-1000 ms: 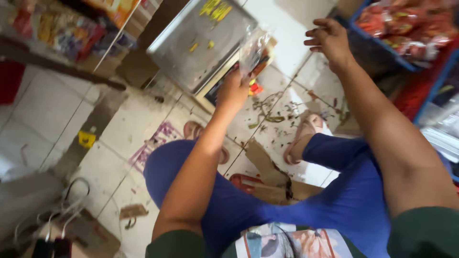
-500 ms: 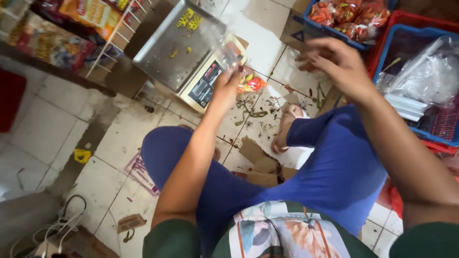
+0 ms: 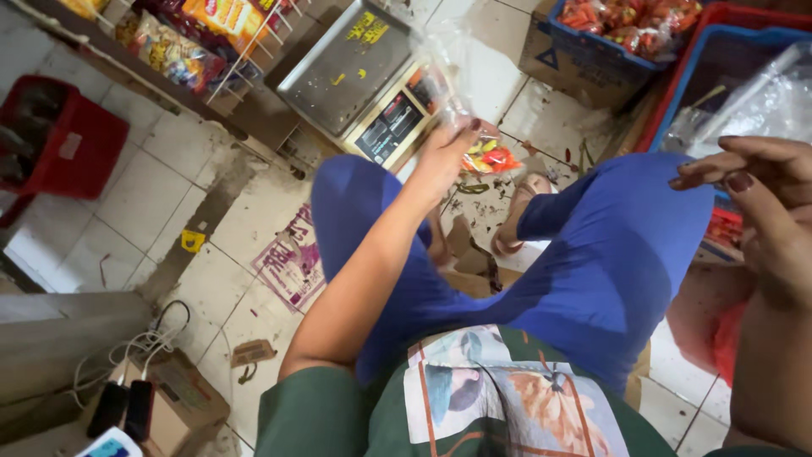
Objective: The person is weighing small quantities of chilies on a digital scale and putting them into individual plastic bags.
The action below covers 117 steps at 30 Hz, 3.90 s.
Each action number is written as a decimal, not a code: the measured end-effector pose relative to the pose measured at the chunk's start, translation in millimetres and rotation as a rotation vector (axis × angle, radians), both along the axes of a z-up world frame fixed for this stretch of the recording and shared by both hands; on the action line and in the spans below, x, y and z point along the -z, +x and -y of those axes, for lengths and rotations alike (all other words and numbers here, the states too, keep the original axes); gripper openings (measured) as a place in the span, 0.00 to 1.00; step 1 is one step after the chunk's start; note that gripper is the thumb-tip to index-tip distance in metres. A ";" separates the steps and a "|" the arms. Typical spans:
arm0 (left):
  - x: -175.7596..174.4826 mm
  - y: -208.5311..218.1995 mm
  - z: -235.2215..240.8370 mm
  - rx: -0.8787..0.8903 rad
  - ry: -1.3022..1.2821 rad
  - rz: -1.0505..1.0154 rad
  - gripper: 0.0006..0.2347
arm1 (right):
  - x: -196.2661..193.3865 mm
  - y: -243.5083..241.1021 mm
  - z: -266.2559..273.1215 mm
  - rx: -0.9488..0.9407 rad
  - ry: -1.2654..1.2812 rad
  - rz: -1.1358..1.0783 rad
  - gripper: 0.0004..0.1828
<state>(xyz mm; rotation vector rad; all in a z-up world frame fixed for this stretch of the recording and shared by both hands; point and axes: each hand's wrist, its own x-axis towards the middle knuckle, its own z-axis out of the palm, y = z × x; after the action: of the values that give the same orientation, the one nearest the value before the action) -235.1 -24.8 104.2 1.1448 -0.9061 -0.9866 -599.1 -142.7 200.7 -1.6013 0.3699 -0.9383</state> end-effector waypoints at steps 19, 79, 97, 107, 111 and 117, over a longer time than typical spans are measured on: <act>68.7 -16.8 88.4 0.115 0.150 -0.132 0.12 | 12.9 62.1 68.5 0.066 0.022 -0.107 0.12; 122.5 -186.2 320.0 0.451 0.091 0.679 0.13 | 133.2 -5.8 227.1 0.328 0.576 0.435 0.09; 174.7 -71.8 334.2 0.295 0.322 0.246 0.16 | 153.1 53.2 232.9 0.345 0.334 -0.189 0.24; 113.1 52.1 338.6 -0.274 0.059 -0.140 0.13 | 332.2 172.0 282.2 -0.039 1.224 -0.110 0.39; 106.4 66.6 325.6 -0.365 0.036 0.059 0.10 | 421.6 220.0 356.4 0.216 1.538 0.222 0.46; 90.0 73.9 296.0 -0.318 0.070 0.112 0.10 | 459.6 248.7 410.5 0.246 1.440 0.477 0.36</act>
<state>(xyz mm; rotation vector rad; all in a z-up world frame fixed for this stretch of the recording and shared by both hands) -161.2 -320.8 14.1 1.3661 -0.7523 -0.7045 -350.3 -553.1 -258.9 -0.0174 0.6855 -0.8385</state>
